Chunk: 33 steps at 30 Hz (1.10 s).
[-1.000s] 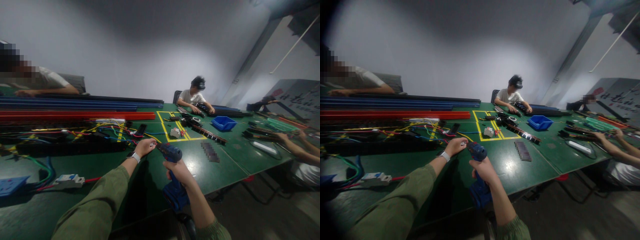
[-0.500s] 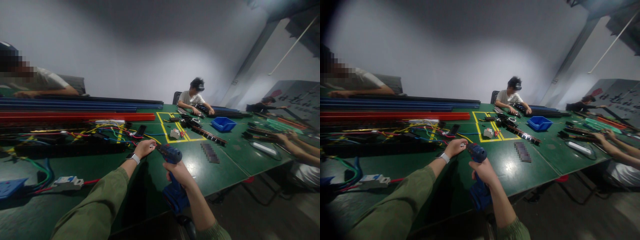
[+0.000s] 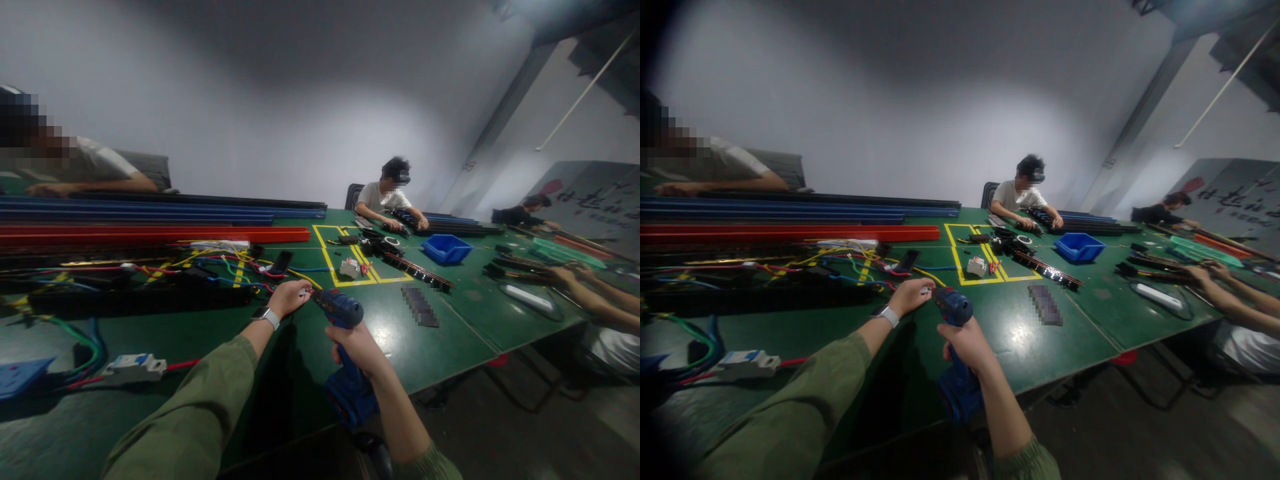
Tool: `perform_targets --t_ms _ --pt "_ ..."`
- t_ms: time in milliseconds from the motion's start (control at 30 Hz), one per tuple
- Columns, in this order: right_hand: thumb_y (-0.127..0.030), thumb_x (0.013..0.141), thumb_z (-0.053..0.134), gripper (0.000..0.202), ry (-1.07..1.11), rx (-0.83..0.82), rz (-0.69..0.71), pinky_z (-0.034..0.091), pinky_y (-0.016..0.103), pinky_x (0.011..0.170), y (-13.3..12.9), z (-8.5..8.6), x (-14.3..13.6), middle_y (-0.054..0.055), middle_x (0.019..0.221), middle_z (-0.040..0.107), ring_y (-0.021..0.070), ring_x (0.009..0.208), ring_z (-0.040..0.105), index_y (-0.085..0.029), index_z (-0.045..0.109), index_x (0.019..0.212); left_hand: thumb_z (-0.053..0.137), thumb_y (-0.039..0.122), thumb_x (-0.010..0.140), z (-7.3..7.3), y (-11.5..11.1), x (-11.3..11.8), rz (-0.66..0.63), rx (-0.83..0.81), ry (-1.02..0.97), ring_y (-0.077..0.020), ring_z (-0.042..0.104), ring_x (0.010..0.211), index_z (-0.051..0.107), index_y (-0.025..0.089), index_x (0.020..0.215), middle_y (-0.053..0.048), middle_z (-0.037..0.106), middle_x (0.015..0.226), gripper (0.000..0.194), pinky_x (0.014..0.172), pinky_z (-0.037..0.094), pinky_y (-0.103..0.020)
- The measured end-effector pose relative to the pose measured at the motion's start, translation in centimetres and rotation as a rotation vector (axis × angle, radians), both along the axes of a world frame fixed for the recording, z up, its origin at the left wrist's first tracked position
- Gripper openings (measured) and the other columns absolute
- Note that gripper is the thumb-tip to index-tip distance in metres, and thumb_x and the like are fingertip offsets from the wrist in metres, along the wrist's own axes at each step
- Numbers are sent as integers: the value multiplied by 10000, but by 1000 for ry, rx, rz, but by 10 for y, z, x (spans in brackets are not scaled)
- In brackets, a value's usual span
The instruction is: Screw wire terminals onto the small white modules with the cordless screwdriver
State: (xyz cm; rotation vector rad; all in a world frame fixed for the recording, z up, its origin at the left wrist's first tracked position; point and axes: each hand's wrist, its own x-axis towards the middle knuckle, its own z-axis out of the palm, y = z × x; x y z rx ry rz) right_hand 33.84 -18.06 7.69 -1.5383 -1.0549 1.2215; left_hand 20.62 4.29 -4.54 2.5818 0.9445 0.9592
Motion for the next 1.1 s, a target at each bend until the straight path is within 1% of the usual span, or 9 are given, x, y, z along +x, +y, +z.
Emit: perform_targets --t_ms 200,500,733,933,1100 --pt "-295 712 620 355 -1 7 11 351 220 374 0 0 0 -92 487 468 142 358 538 -160 514 1023 612 309 802 0 0 0 1 7 2 -181 682 885 686 277 1053 -4 744 965 263 812 486 -258" --pt "-287 715 614 366 -8 -14 12 360 227 391 0 -1 1 -106 453 443 136 341 513 -159 510 1041 602 323 821 3 -2 -2 -13 7 -12 -177 683 886 685 269 1059 -6 743 969 258 822 496 -258" --pt "-310 701 634 367 27 28 9 343 226 370 1 -3 1 -83 561 504 129 358 530 -170 505 1014 621 310 804 3 -1 -1 -5 4 2 -174 682 882 686 282 1062 0 743 956 268 830 495 -253" --pt "-291 695 635 365 23 -26 -10 352 223 386 0 -1 1 -94 509 485 126 351 520 -169 508 1014 617 313 804 3 -1 -2 -9 14 4 -173 682 887 683 283 1060 3 742 968 266 829 493 -253" --pt "-291 713 620 350 4 -16 18 357 223 390 0 0 1 -96 500 476 132 364 535 -170 505 1020 604 316 813 3 -2 -1 4 8 6 -177 681 886 685 275 1056 -5 742 974 260 814 488 -252"
